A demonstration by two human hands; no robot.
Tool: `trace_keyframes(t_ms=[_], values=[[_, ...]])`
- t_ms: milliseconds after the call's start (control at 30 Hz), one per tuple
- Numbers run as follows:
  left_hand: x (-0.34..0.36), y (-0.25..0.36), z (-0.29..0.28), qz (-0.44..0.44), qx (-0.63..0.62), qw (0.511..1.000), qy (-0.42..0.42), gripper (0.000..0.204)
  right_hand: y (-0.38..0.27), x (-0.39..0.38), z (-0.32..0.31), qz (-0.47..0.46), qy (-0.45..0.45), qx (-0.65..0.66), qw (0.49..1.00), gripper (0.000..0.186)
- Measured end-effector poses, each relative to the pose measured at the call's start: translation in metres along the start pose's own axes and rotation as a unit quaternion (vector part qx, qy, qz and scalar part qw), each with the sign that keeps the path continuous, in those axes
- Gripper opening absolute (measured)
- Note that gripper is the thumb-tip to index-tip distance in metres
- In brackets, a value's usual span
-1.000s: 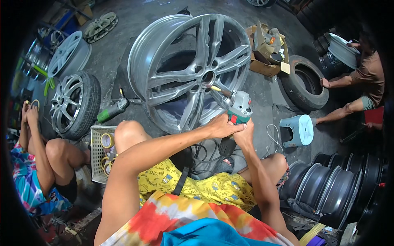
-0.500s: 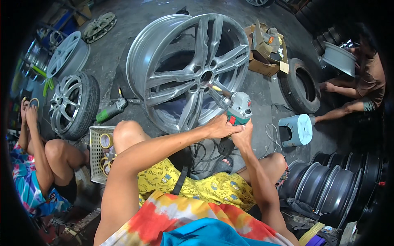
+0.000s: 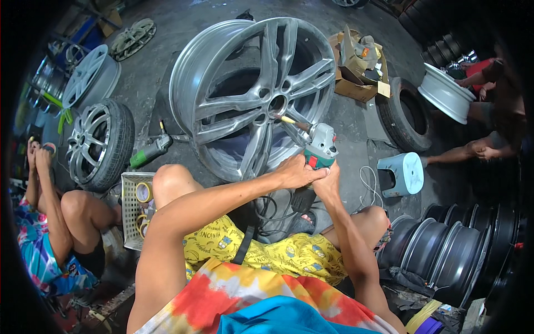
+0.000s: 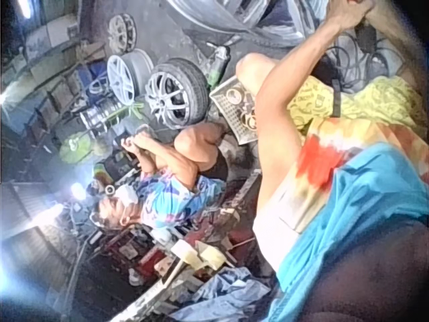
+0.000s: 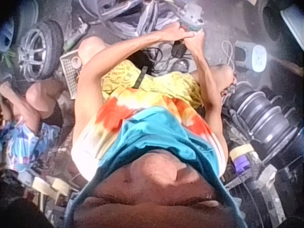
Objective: The person uses a power grinder to smooth the surface and inner spokes of a silver car rim.
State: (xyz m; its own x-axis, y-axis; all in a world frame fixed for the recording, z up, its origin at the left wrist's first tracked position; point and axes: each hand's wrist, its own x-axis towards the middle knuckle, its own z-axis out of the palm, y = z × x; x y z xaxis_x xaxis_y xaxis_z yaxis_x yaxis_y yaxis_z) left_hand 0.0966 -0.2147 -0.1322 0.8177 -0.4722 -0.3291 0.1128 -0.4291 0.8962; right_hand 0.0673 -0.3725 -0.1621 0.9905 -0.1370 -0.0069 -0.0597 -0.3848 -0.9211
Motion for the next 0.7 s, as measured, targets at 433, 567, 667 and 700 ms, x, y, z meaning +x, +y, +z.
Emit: trace_keyframes(t_ms=[433, 567, 667, 700], values=[[0.03, 0.001, -0.008, 0.141, -0.085, 0.986, -0.004, 0.076, -0.033, 0.024, -0.009, -0.095, 0.063, -0.054, 0.992, 0.063], [0.031, -0.012, -0.001, 0.148, -0.118, 0.982, 0.008, 0.078, -0.032, 0.02, -0.007, -0.079, 0.044, -0.065, 0.994, 0.065], [0.033, -0.018, 0.004, 0.129, -0.096, 0.987, 0.009, 0.08, -0.021, 0.015, -0.005, -0.075, 0.045, -0.051, 0.995, 0.069], [0.031, -0.016, 0.005, 0.101, -0.058, 0.993, 0.009, 0.081, -0.018, 0.014, -0.006, -0.075, 0.045, -0.052, 0.995, 0.069]])
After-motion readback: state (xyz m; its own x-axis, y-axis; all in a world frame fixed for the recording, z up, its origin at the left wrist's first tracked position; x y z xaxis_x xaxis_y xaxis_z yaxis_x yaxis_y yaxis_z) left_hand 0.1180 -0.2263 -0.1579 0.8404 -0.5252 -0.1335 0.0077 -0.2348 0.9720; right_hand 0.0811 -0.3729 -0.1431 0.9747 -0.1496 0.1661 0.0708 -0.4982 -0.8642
